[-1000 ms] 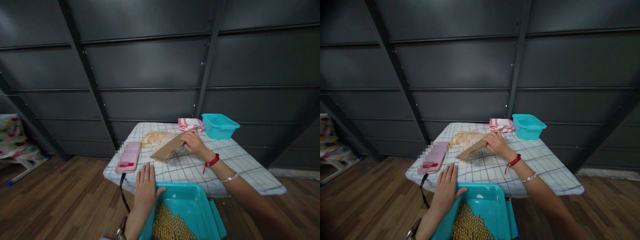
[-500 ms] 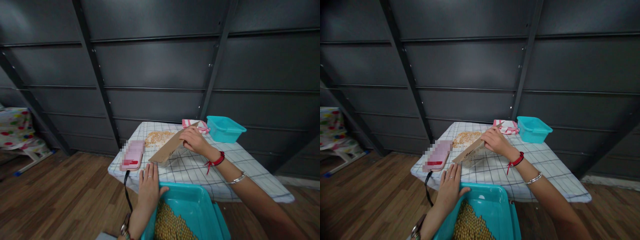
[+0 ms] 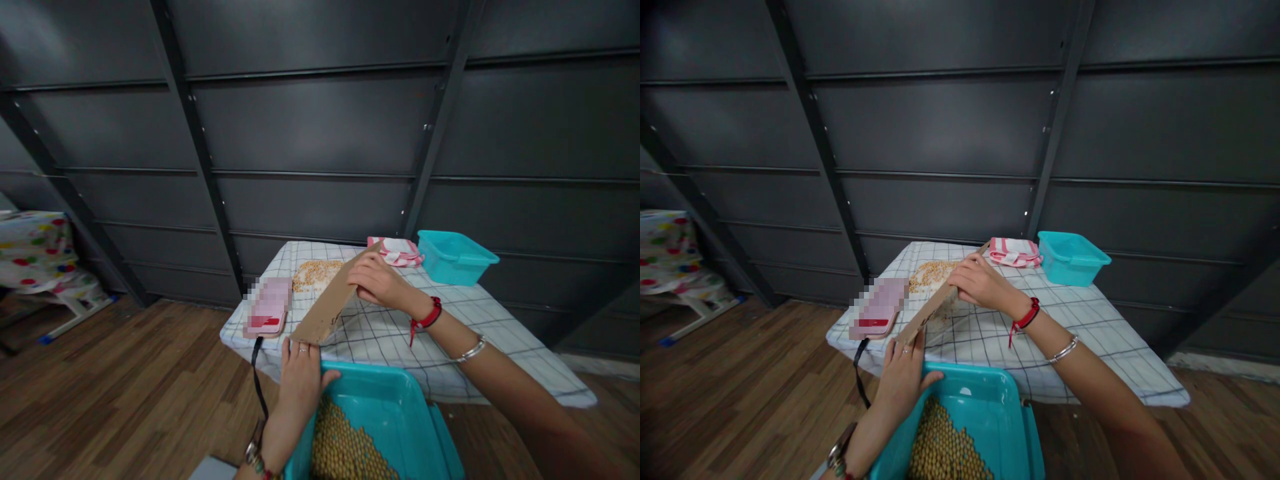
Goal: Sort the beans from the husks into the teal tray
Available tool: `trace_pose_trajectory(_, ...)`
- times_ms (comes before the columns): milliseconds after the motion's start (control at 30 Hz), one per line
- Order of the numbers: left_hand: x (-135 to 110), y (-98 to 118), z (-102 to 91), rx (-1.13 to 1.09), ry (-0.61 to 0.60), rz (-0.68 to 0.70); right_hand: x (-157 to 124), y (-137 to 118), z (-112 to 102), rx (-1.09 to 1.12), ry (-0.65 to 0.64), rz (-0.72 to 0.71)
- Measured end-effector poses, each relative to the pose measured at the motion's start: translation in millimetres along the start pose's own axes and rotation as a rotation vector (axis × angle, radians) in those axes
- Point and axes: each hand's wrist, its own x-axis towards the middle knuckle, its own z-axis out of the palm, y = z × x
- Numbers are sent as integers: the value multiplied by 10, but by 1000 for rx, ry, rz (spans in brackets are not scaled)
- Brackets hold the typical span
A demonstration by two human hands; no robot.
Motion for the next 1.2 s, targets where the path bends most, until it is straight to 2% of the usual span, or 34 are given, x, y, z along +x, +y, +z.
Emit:
trace_pose_trajectory(200, -11, 2, 6, 23, 27, 27, 142, 32, -29, -42, -67, -81)
trace_pose_trajectory(400, -14, -20, 19, -12, 1, 33, 197, 16, 7, -88, -84, -104)
trace_pose_trajectory(533, -5, -19, 14, -29, -14, 14, 123, 15, 66, -121, -67, -69)
trace_pose_trajectory(800, -6, -1, 8, -1, 49, 37, -78, -26, 52, -157, 4, 45)
trace_pose_trajectory(1200, 1, 12, 21, -17, 53, 25, -128, -137, 174, -168, 17, 94)
